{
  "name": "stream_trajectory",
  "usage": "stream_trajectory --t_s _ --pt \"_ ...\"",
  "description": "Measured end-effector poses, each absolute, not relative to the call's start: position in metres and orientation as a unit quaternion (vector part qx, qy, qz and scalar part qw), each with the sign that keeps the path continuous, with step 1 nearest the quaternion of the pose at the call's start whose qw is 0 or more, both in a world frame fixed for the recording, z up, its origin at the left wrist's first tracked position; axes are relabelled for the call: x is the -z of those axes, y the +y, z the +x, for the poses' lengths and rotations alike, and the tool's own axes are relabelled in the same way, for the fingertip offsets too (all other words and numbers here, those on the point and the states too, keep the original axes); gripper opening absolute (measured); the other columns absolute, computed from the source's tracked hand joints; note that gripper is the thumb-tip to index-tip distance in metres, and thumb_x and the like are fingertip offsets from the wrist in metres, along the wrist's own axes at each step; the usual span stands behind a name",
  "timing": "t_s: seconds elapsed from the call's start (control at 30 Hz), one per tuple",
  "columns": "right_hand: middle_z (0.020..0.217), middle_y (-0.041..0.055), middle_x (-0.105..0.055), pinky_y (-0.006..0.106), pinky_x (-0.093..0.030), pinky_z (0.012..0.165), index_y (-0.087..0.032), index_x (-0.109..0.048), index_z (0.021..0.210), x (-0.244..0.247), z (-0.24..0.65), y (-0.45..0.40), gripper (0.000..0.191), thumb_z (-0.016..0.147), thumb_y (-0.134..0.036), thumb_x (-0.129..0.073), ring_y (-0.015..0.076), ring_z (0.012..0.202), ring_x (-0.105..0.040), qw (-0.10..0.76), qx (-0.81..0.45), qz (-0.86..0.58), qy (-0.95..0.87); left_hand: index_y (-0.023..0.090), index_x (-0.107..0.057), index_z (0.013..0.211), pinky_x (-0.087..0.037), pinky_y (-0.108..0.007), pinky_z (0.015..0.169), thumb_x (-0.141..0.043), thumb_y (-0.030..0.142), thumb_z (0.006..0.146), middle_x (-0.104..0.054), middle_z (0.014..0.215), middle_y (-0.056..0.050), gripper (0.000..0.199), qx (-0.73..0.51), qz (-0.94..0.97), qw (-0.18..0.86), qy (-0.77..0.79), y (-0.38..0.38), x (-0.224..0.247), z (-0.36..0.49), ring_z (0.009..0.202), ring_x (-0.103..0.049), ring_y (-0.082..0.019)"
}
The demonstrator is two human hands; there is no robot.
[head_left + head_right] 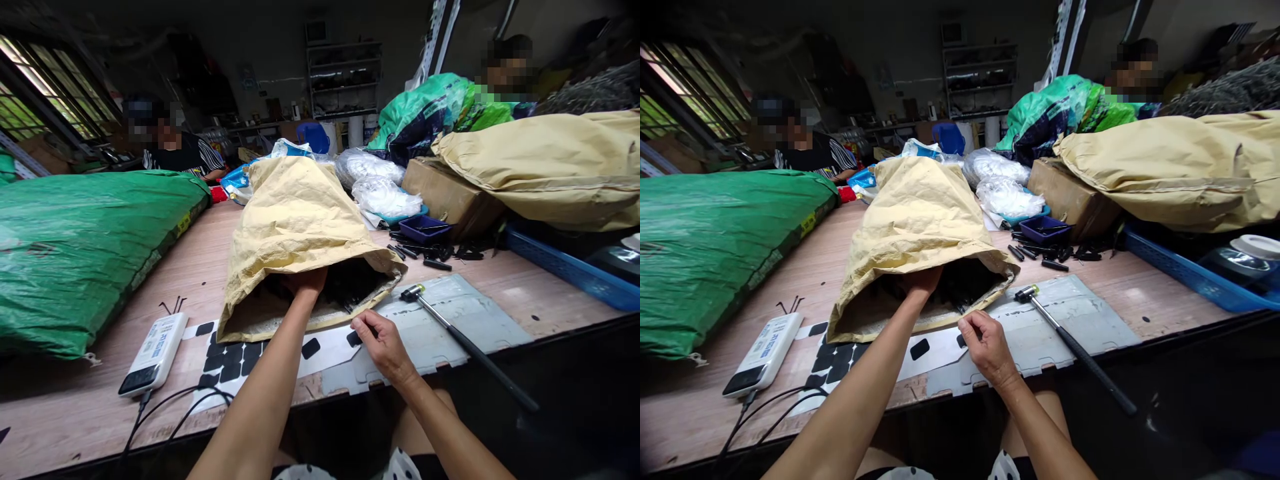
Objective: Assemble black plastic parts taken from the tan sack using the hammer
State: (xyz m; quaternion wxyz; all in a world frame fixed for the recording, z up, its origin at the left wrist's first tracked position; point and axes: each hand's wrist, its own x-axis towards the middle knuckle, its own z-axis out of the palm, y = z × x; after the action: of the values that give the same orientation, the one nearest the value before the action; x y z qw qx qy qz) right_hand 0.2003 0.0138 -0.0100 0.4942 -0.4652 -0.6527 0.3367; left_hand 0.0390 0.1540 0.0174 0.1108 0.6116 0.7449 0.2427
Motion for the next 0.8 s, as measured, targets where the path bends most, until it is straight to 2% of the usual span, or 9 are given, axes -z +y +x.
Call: stream_trajectory --t_s 0.07,0.17,0.3,0.4,0.5,0.57,0.67,0.73,0.8 --pt "0.072 0.0002 -0.056 0.028 -0.041 0.07 -0.02 -0.059 0.074 0.01 0.2 0.014 0.031 0.097 -0.038 -0.052 0.015 0.072 -0.053 0.497 -0.333 -0.464 -0.654 0.023 -0.061 0.133 -0.034 -0.067 0.108 -0.056 0.056 0.092 -0.048 0.149 -0.016 0.053 -0.238 0.601 0.074 0.759 0.136 -0.018 0.034 0.14 -0.034 -0.047" --pt "0.071 -0.0004 -0.055 0.027 -0.041 0.069 -0.02 -0.057 0.072 0.011 0.2 0.013 0.03 0.096 -0.037 -0.053 0.0147 0.071 -0.052 0.498 -0.326 -0.464 -0.656 0.029 -0.061 0.136 -0.039 -0.063 0.104 -0.052 0.048 0.094 -0.053 0.143 -0.016 0.047 -0.207 0.619 0.031 0.757 0.108 -0.015 0.02 0.129 -0.048 -0.044" --pt "0.071 -0.0002 -0.055 0.027 -0.041 0.068 -0.02 -0.058 0.073 0.013 0.2 0.012 0.029 0.096 -0.037 -0.054 0.0148 0.071 -0.052 0.494 -0.323 -0.469 -0.657 0.036 -0.065 0.132 -0.043 -0.059 0.101 -0.046 0.051 0.096 -0.045 0.15 -0.012 0.044 -0.173 0.627 0.02 0.759 0.084 -0.011 0.005 0.128 -0.049 -0.042" --pt "0.072 0.0 -0.056 0.027 -0.041 0.068 -0.02 -0.058 0.073 0.014 0.201 0.012 0.029 0.095 -0.038 -0.054 0.0148 0.07 -0.052 0.496 -0.326 -0.473 -0.651 0.035 -0.07 0.125 -0.044 -0.058 0.102 -0.048 0.052 0.095 -0.04 0.154 -0.01 0.041 -0.17 0.64 0.033 0.749 0.078 -0.011 -0.002 0.13 -0.048 -0.042" --pt "0.072 0.0 -0.056 0.026 -0.042 0.067 -0.02 -0.06 0.074 0.015 0.201 0.012 0.029 0.095 -0.039 -0.054 0.0147 0.07 -0.053 0.501 -0.328 -0.475 -0.645 0.035 -0.068 0.128 -0.041 -0.056 0.108 -0.06 0.052 0.089 -0.037 0.156 -0.008 0.044 -0.194 0.661 0.039 0.724 0.073 -0.012 -0.007 0.135 -0.043 -0.042" --pt "0.073 0.0001 -0.057 0.026 -0.042 0.068 -0.02 -0.061 0.075 0.016 0.202 0.012 0.029 0.095 -0.039 -0.054 0.0146 0.07 -0.053 0.504 -0.329 -0.474 -0.643 0.035 -0.062 0.136 -0.038 -0.055 0.111 -0.069 0.051 0.082 -0.035 0.157 -0.009 0.057 -0.212 0.668 0.038 0.712 0.068 -0.012 -0.01 0.137 -0.04 -0.042" --pt "0.074 0.0003 -0.058 0.026 -0.042 0.068 -0.019 -0.061 0.076 0.016 0.202 0.012 0.029 0.095 -0.04 -0.054 0.0146 0.071 -0.054 0.507 -0.33 -0.473 -0.64 0.03 -0.05 0.146 -0.041 -0.054 0.109 -0.074 0.045 0.078 -0.036 0.152 -0.015 0.074 -0.225 0.67 0.042 0.706 0.054 -0.009 -0.016 0.133 -0.045 -0.041" --pt "0.073 0.0003 -0.057 0.026 -0.042 0.068 -0.019 -0.061 0.076 0.016 0.202 0.012 0.029 0.095 -0.04 -0.055 0.0146 0.071 -0.053 0.508 -0.329 -0.474 -0.64 0.025 -0.05 0.144 -0.045 -0.052 0.105 -0.073 0.038 0.079 -0.043 0.143 -0.016 0.07 -0.242 0.667 0.038 0.703 0.044 -0.006 -0.02 0.127 -0.05 -0.038" --pt "0.072 0.0002 -0.057 0.026 -0.042 0.067 -0.019 -0.061 0.075 0.016 0.202 0.012 0.029 0.095 -0.04 -0.055 0.0145 0.071 -0.053 0.507 -0.327 -0.475 -0.64 0.021 -0.058 0.13 -0.046 -0.048 0.104 -0.072 0.032 0.08 -0.049 0.135 -0.015 0.054 -0.269 0.661 0.021 0.7 0.036 -0.003 -0.022 0.124 -0.052 -0.034"
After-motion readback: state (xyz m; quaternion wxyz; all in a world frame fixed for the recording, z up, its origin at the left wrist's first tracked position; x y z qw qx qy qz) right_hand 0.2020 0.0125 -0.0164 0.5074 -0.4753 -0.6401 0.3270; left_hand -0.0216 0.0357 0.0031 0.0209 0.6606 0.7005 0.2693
